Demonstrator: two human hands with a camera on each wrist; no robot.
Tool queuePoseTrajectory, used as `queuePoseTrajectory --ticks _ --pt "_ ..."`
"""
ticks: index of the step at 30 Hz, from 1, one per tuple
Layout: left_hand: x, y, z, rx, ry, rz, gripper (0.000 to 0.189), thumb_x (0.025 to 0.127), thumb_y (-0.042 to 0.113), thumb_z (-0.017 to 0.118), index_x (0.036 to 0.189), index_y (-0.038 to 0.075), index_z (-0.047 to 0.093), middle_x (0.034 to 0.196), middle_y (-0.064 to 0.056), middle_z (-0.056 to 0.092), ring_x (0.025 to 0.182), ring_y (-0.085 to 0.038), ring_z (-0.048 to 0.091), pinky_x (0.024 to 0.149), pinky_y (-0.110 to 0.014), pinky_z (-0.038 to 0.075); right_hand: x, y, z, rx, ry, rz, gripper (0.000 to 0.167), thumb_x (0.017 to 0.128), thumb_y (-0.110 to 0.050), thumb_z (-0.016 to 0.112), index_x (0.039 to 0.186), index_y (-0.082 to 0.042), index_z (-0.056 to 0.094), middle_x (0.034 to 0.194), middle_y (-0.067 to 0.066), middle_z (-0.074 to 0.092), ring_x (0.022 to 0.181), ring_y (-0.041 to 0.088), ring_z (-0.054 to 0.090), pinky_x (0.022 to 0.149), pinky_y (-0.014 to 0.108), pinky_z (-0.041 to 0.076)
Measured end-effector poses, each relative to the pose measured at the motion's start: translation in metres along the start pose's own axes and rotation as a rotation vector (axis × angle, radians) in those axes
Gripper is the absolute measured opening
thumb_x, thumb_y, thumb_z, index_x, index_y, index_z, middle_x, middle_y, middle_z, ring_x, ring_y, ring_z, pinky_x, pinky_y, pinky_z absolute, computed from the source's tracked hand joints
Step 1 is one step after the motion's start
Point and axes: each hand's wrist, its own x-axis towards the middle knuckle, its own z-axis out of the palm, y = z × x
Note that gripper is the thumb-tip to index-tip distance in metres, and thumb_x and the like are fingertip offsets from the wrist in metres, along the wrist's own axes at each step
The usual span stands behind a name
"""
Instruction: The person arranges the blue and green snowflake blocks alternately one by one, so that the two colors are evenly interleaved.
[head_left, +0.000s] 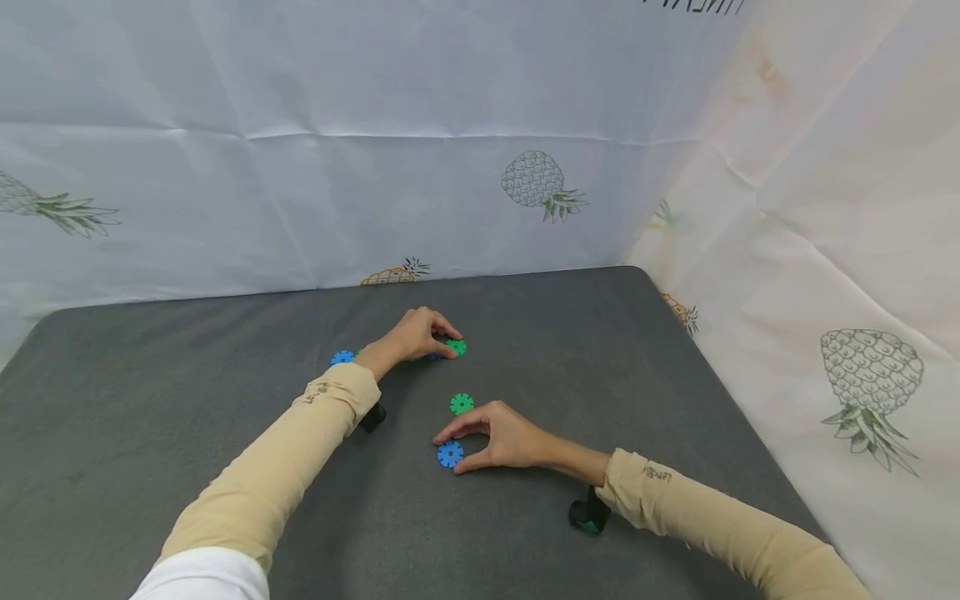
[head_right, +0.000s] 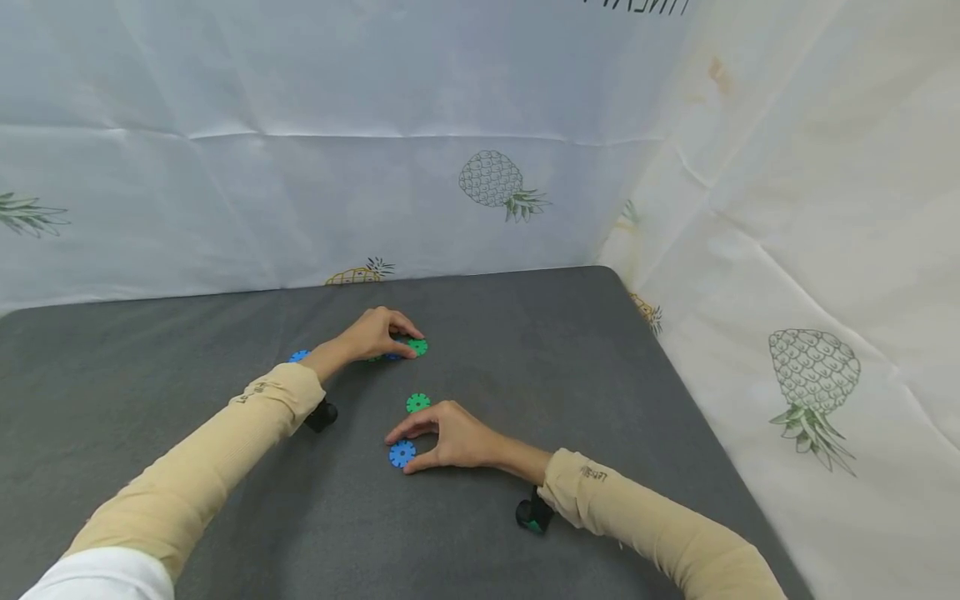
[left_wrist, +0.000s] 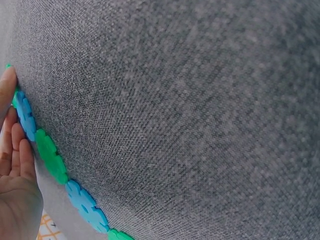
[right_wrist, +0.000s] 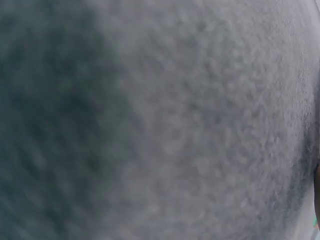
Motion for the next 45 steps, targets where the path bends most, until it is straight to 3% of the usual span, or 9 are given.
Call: queuePoseTrajectory --ticks 4,9,18,24,30,34,39,45 --pt "0.000 0.000 0.000 0.001 -0.007 -0.003 0.029 0.081 0.012 0.078 0.109 0.005 0.074 0.115 -0.012 0.066 0.106 -0.026 0.061 0.091 -0.037 0.050 0.001 0.001 -0.002 0.105 -0.029 0.021 0.038 0.078 0.003 0.076 0.114 0.008 0.065 0.114 0.018 0.067 0.107 0.019 0.063 0.094 0.033 0.050" --pt "-0.001 -0.001 -0.001 0.016 0.000 -0.004 0.028 0.081 0.012 0.078 0.108 0.005 0.074 0.115 -0.011 0.066 0.107 -0.026 0.061 0.092 -0.037 0.050 0.004 0.004 -0.003 0.087 -0.081 0.008 0.041 0.078 0.002 0.076 0.116 0.008 0.064 0.117 0.018 0.066 0.108 0.019 0.062 0.092 0.032 0.051" --pt "0.000 -0.001 0.000 0.018 0.005 0.005 0.028 0.082 0.012 0.078 0.109 0.005 0.074 0.116 -0.012 0.066 0.108 -0.027 0.060 0.094 -0.038 0.049 0.006 0.004 -0.003 -0.192 -0.090 -0.096 0.031 0.078 -0.011 0.080 0.106 -0.002 0.072 0.103 0.004 0.071 0.088 0.005 0.062 0.077 0.022 0.053" --pt "0.000 0.001 0.000 0.015 0.010 0.007 0.028 0.081 0.012 0.078 0.108 0.005 0.074 0.115 -0.012 0.066 0.108 -0.027 0.060 0.093 -0.039 0.049 0.001 0.004 -0.005 -0.293 -0.082 -0.126 0.040 0.076 -0.016 0.082 0.112 -0.004 0.070 0.110 0.004 0.069 0.099 0.004 0.062 0.082 0.019 0.052" --pt "-0.002 0.002 0.000 0.012 0.008 0.000 0.028 0.081 0.011 0.078 0.108 0.004 0.074 0.115 -0.013 0.066 0.106 -0.027 0.061 0.091 -0.038 0.050 -0.002 0.001 -0.009 -0.336 -0.077 -0.135 0.030 0.080 -0.015 0.079 0.108 -0.007 0.072 0.108 0.001 0.070 0.100 0.003 0.059 0.084 0.019 0.051" --pt "-0.002 0.000 -0.001 0.003 0.001 0.000 0.028 0.081 0.012 0.077 0.108 0.004 0.074 0.115 -0.013 0.066 0.106 -0.027 0.061 0.091 -0.038 0.050 -0.004 0.001 -0.013 -0.229 -0.052 -0.088 0.029 0.079 -0.012 0.079 0.106 -0.004 0.072 0.105 0.004 0.070 0.094 0.005 0.064 0.080 0.022 0.054" --pt "-0.002 -0.001 -0.001 -0.008 -0.001 0.002 0.027 0.081 0.011 0.077 0.108 0.003 0.074 0.115 -0.013 0.067 0.107 -0.027 0.060 0.092 -0.039 0.049 -0.006 0.006 -0.019 0.005 0.010 0.024 0.029 0.078 -0.002 0.077 0.105 0.005 0.070 0.103 0.015 0.070 0.088 0.014 0.068 0.076 0.031 0.057" --pt "0.000 -0.002 -0.001 -0.026 -0.002 0.014 0.027 0.081 0.011 0.077 0.107 0.003 0.074 0.114 -0.012 0.067 0.106 -0.027 0.061 0.092 -0.039 0.050 -0.007 0.009 -0.031 0.083 0.133 0.139 0.030 0.076 0.002 0.077 0.105 0.008 0.070 0.102 0.018 0.070 0.089 0.019 0.068 0.079 0.035 0.056"
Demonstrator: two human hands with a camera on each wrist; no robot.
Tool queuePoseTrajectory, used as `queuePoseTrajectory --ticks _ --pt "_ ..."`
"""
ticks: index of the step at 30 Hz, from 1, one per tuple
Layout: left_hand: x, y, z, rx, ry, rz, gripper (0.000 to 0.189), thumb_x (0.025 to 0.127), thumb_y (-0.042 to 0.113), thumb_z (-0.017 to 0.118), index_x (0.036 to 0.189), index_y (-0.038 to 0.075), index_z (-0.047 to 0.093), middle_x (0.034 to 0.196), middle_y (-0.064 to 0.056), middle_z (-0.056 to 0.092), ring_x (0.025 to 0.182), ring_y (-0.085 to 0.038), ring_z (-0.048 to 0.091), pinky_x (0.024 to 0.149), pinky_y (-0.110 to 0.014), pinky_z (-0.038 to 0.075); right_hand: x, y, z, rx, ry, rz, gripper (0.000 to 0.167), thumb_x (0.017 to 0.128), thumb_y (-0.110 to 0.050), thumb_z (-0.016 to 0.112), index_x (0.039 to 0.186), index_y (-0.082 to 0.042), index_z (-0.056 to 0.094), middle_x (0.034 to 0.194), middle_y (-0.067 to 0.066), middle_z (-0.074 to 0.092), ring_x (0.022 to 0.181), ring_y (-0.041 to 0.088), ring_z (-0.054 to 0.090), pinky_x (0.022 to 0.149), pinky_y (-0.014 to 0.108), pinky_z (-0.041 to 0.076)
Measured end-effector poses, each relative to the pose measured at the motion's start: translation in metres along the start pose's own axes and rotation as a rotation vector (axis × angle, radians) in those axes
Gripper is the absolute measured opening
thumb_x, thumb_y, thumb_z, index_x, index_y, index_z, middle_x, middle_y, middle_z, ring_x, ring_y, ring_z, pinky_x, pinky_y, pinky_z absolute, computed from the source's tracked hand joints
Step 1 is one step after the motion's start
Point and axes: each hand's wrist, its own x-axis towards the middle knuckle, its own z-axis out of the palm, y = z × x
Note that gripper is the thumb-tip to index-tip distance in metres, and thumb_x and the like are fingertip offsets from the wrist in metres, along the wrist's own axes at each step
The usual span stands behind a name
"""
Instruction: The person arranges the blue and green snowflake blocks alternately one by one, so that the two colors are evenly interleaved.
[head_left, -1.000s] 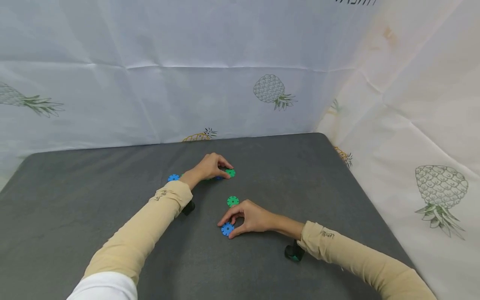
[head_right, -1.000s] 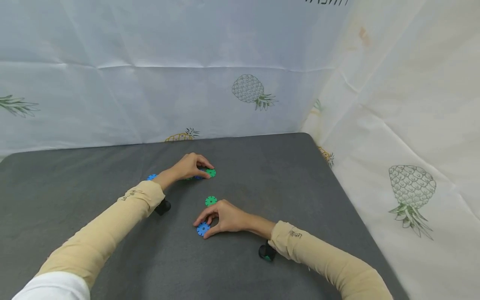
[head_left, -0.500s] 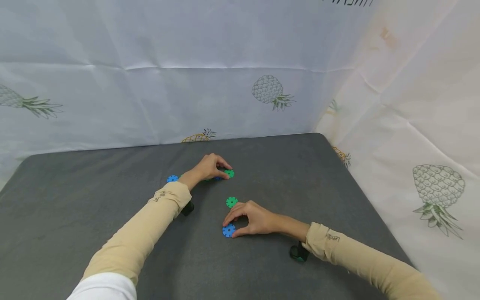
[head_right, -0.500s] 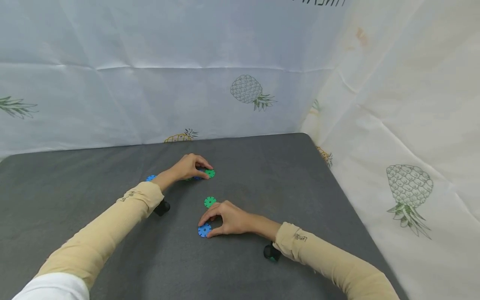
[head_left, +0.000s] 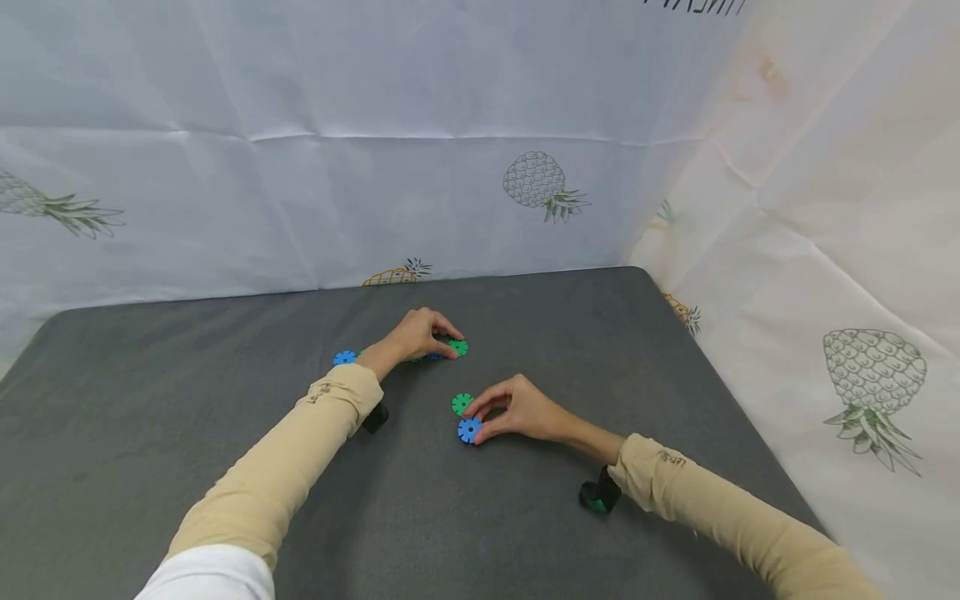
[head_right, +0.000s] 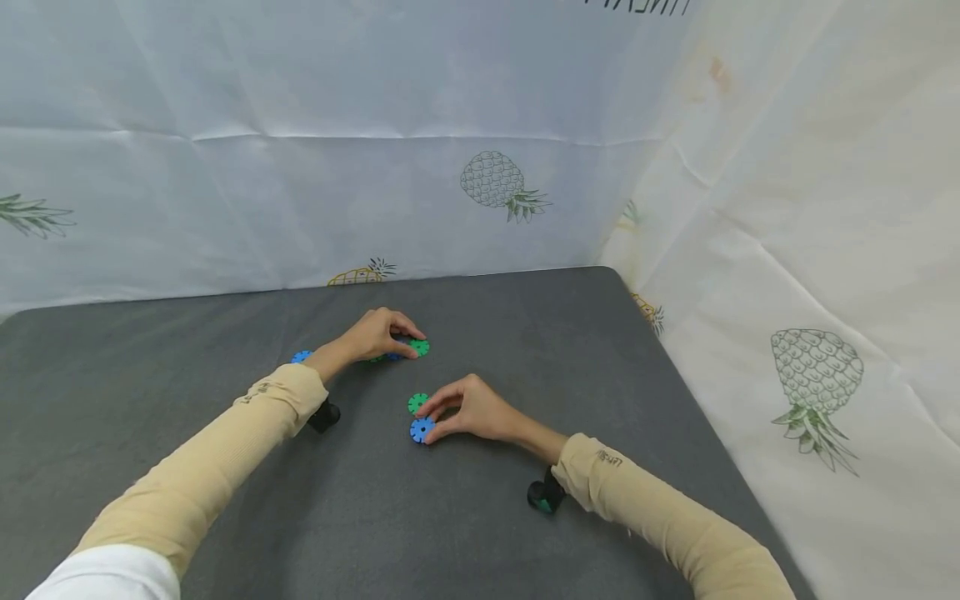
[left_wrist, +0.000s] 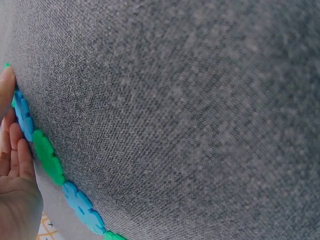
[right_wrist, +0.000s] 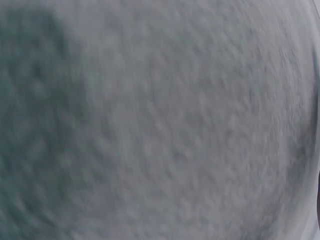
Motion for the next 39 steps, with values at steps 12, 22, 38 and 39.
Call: queuePoseTrajectory --ticks 12,22,38,39 --pt "0.001 0.002 -0.001 0.001 -0.001 -0.012 0.028 0.081 0.010 0.077 0.108 0.004 0.074 0.113 -0.012 0.067 0.105 -0.027 0.061 0.091 -0.039 0.050 0.004 0.001 -0.019 0.028 0.165 0.075 0.031 0.075 -0.001 0.079 0.105 0.005 0.071 0.105 0.016 0.070 0.094 0.023 0.069 0.084 0.035 0.055" --pt "0.001 -0.001 0.001 -0.004 -0.003 -0.029 0.028 0.081 0.010 0.077 0.108 0.004 0.074 0.113 -0.012 0.068 0.105 -0.026 0.062 0.091 -0.038 0.050 0.008 0.006 -0.034 0.071 0.331 0.152 0.035 0.073 -0.001 0.081 0.107 0.005 0.071 0.104 0.014 0.071 0.092 0.017 0.069 0.081 0.034 0.056" --pt "0.001 0.000 0.002 -0.018 0.004 -0.027 0.028 0.080 0.010 0.078 0.107 0.004 0.074 0.114 -0.012 0.067 0.107 -0.026 0.061 0.094 -0.038 0.049 0.023 0.013 -0.044 0.124 0.571 0.201 0.037 0.076 0.007 0.076 0.111 0.012 0.066 0.110 0.022 0.067 0.092 0.014 0.069 0.080 0.029 0.056" --pt "0.001 0.000 0.002 -0.016 0.006 -0.028 0.028 0.080 0.010 0.078 0.107 0.004 0.074 0.114 -0.012 0.067 0.107 -0.026 0.061 0.094 -0.038 0.049 0.026 0.012 -0.043 0.127 0.583 0.201 0.037 0.075 0.008 0.076 0.111 0.012 0.066 0.110 0.023 0.067 0.091 0.015 0.069 0.080 0.029 0.056"
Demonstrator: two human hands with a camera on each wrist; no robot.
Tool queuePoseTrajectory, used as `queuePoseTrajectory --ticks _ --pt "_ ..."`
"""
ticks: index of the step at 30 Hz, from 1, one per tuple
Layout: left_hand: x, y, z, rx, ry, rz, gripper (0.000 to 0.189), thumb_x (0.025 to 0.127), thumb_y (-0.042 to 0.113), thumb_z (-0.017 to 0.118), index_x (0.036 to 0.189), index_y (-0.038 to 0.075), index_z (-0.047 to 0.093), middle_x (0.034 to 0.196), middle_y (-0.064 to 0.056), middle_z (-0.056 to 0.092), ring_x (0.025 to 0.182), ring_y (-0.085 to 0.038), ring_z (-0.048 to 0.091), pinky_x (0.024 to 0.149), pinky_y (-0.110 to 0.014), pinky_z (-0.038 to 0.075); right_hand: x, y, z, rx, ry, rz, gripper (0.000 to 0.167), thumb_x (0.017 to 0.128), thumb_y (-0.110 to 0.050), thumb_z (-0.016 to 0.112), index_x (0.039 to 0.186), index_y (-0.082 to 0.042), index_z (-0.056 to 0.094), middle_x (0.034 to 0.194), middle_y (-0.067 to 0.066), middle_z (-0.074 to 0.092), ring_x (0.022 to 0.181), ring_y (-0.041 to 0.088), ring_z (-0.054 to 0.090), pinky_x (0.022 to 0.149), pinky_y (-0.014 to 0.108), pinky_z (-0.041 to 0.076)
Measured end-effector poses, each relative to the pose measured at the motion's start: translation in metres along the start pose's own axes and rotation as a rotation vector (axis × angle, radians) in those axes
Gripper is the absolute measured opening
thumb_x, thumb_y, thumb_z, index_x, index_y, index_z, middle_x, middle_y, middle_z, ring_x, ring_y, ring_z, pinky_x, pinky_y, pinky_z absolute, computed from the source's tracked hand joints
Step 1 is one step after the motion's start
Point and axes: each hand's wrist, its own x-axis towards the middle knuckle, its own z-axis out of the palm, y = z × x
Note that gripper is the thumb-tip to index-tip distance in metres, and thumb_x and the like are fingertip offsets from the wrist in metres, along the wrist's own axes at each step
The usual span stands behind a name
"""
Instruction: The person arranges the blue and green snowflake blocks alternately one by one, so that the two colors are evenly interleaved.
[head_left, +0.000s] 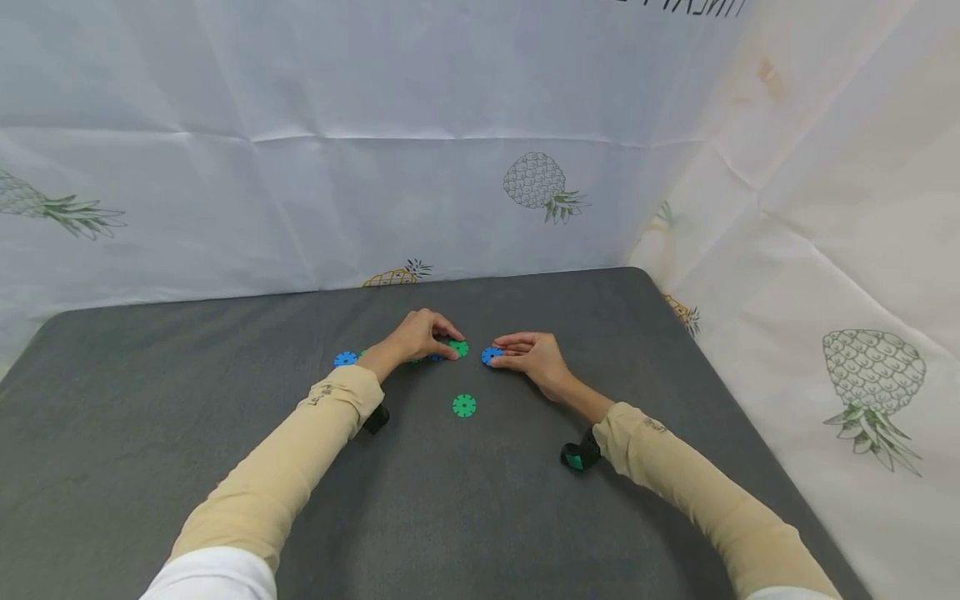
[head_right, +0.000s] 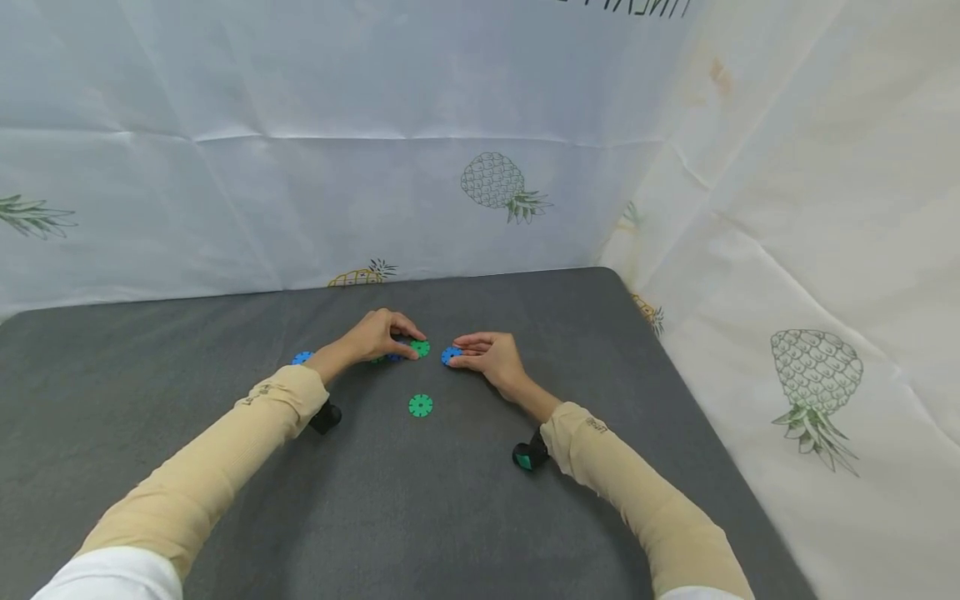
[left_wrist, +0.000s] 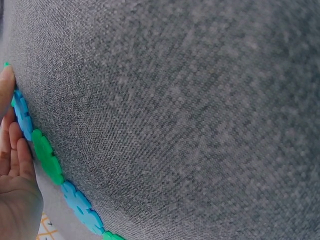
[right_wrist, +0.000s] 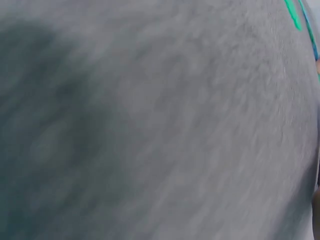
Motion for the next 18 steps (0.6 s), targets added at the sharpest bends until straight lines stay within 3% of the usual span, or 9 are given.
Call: queuePoseTrajectory --ticks 7,12,18 --pt "0.003 -0.001 0.001 0.010 0.004 -0.013 0.028 0.081 0.012 0.078 0.108 0.005 0.074 0.114 -0.011 0.067 0.108 -0.026 0.060 0.094 -0.038 0.049 0.011 -0.006 0.012 -0.065 0.049 -0.010 0.034 0.075 0.007 0.077 0.108 0.011 0.067 0.108 0.025 0.067 0.090 0.022 0.070 0.077 0.028 0.056" --pt "0.002 -0.001 0.001 0.005 0.006 -0.010 0.027 0.081 0.012 0.078 0.107 0.005 0.074 0.114 -0.011 0.067 0.107 -0.026 0.060 0.094 -0.037 0.049 0.018 -0.010 0.015 -0.267 0.054 -0.047 0.031 0.075 0.000 0.080 0.104 0.005 0.072 0.102 0.019 0.070 0.090 0.025 0.070 0.075 0.029 0.057" --pt "-0.001 -0.001 0.000 0.006 0.008 0.007 0.027 0.081 0.011 0.077 0.107 0.004 0.074 0.113 -0.012 0.067 0.106 -0.026 0.061 0.092 -0.037 0.050 0.023 -0.012 0.017 -0.510 0.047 -0.192 0.027 0.074 -0.005 0.082 0.100 -0.001 0.076 0.094 0.013 0.073 0.084 0.020 0.070 0.072 0.030 0.057"
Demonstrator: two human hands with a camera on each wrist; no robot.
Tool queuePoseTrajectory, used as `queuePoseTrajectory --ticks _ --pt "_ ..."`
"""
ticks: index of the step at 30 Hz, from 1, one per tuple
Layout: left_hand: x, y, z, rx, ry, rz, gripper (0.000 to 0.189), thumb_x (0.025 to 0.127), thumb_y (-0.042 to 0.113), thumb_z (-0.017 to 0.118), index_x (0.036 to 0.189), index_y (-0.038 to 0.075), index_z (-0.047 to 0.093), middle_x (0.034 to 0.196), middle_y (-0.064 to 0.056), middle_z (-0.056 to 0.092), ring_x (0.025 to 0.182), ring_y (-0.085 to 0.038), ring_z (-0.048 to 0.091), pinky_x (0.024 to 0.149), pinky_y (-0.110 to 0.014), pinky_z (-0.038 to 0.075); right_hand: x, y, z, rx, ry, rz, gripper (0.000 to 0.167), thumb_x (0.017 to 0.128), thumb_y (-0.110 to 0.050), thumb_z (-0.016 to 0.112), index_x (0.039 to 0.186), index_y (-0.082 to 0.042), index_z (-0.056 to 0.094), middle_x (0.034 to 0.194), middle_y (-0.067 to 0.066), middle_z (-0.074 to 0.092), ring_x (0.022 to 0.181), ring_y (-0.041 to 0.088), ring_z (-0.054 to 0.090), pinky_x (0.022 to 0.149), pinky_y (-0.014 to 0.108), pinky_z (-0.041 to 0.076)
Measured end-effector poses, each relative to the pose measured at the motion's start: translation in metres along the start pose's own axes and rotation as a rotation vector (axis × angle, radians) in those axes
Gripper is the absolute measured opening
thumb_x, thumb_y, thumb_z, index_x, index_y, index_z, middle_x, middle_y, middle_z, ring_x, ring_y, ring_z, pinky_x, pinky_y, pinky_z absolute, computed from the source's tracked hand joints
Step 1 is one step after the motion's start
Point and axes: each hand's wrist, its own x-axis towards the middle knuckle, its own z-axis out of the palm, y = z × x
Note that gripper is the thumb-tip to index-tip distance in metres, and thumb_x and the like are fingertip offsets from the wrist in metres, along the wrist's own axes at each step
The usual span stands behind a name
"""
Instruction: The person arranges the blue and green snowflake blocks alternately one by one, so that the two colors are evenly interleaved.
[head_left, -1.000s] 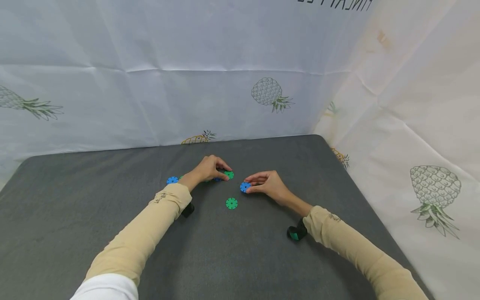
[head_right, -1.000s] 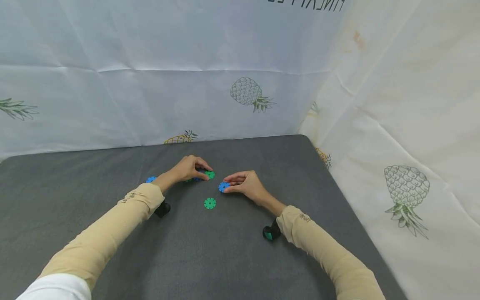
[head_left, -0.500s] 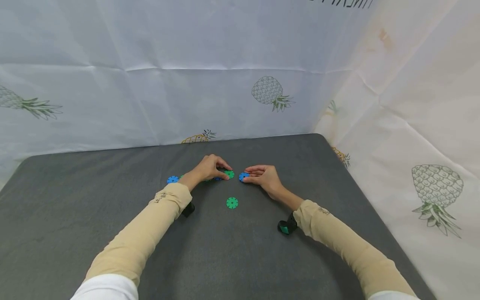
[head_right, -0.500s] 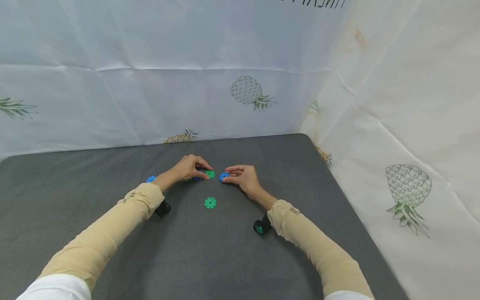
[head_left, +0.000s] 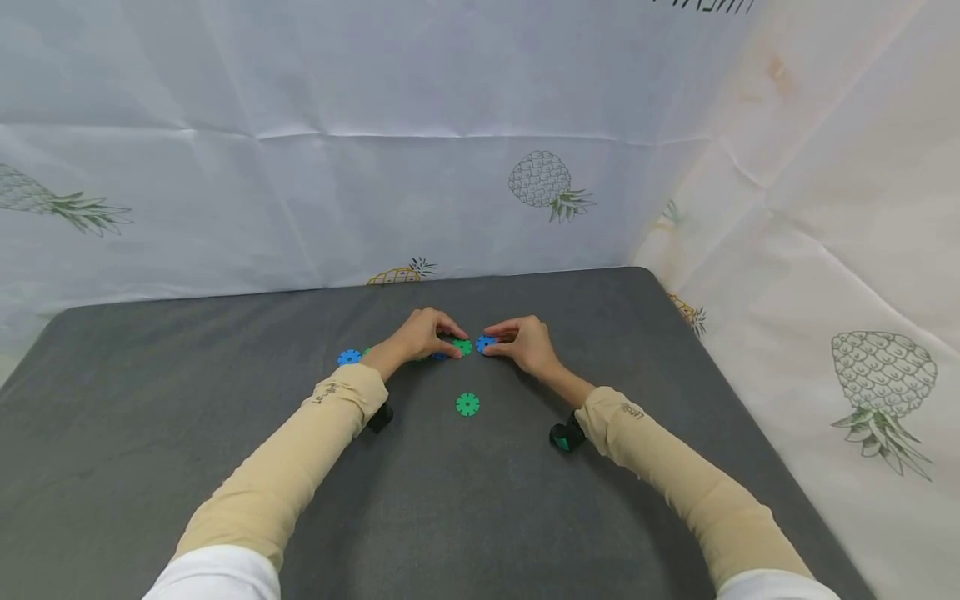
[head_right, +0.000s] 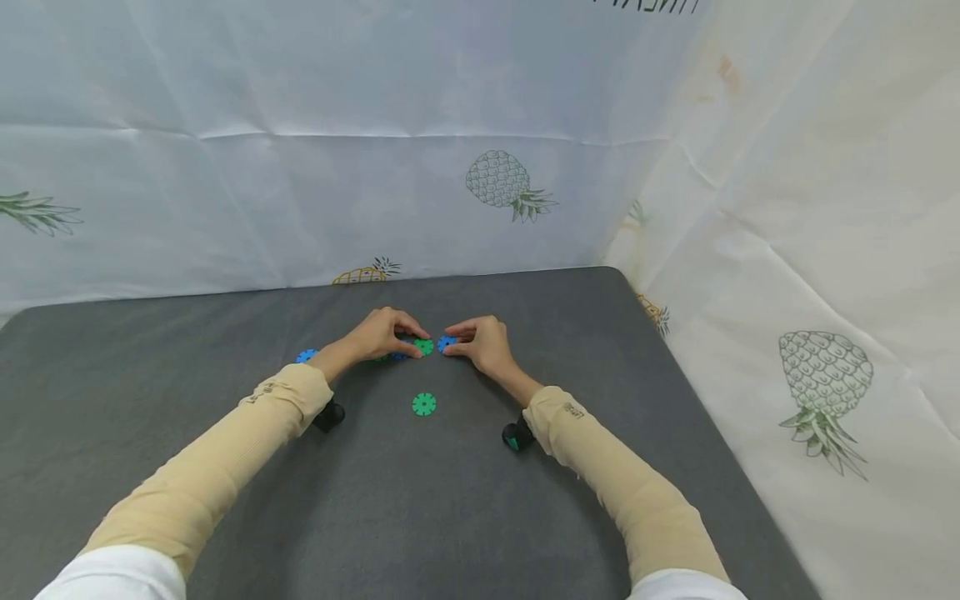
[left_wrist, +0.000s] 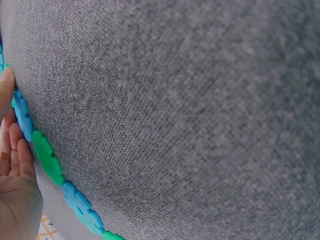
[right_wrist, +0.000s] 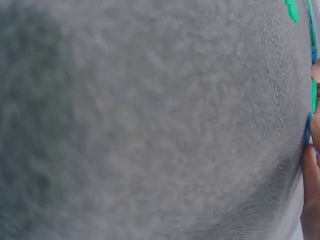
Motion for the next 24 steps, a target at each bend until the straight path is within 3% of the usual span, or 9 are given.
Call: queuePoseTrajectory --ticks 3,9,13,24 --pt "-0.0007 0.0006 -0.0004 0.004 -0.001 0.005 0.028 0.081 0.011 0.077 0.108 0.004 0.074 0.113 -0.012 0.067 0.106 -0.026 0.061 0.092 -0.037 0.050 0.0002 -0.0034 -0.0013 -0.048 -0.014 -0.026 0.026 0.076 -0.005 0.081 0.101 -0.002 0.076 0.095 0.012 0.073 0.085 0.019 0.070 0.070 0.029 0.057" --pt "-0.0014 0.0016 -0.0012 0.005 -0.001 -0.001 0.028 0.081 0.012 0.078 0.108 0.005 0.074 0.114 -0.012 0.067 0.106 -0.027 0.060 0.092 -0.038 0.049 0.0032 -0.0069 -0.0013 -0.059 -0.083 0.047 0.031 0.077 -0.008 0.080 0.107 -0.002 0.074 0.103 0.014 0.071 0.093 0.021 0.069 0.076 0.029 0.057" --pt "-0.0007 0.0011 -0.0004 0.026 -0.005 0.001 0.029 0.082 0.014 0.077 0.110 0.006 0.074 0.116 -0.011 0.066 0.107 -0.026 0.060 0.093 -0.040 0.049 0.0037 -0.0050 -0.0014 -0.055 -0.086 0.074 0.032 0.076 -0.009 0.081 0.106 -0.003 0.074 0.104 0.013 0.071 0.096 0.020 0.068 0.078 0.026 0.056" --pt "-0.0025 0.0016 0.0000 0.015 0.008 0.000 0.029 0.082 0.014 0.078 0.110 0.007 0.074 0.116 -0.011 0.067 0.106 -0.026 0.061 0.093 -0.040 0.049 0.0035 -0.0057 -0.0027 -0.040 -0.100 0.029 0.027 0.075 -0.003 0.080 0.101 0.001 0.075 0.102 0.016 0.071 0.096 0.024 0.068 0.078 0.024 0.055"
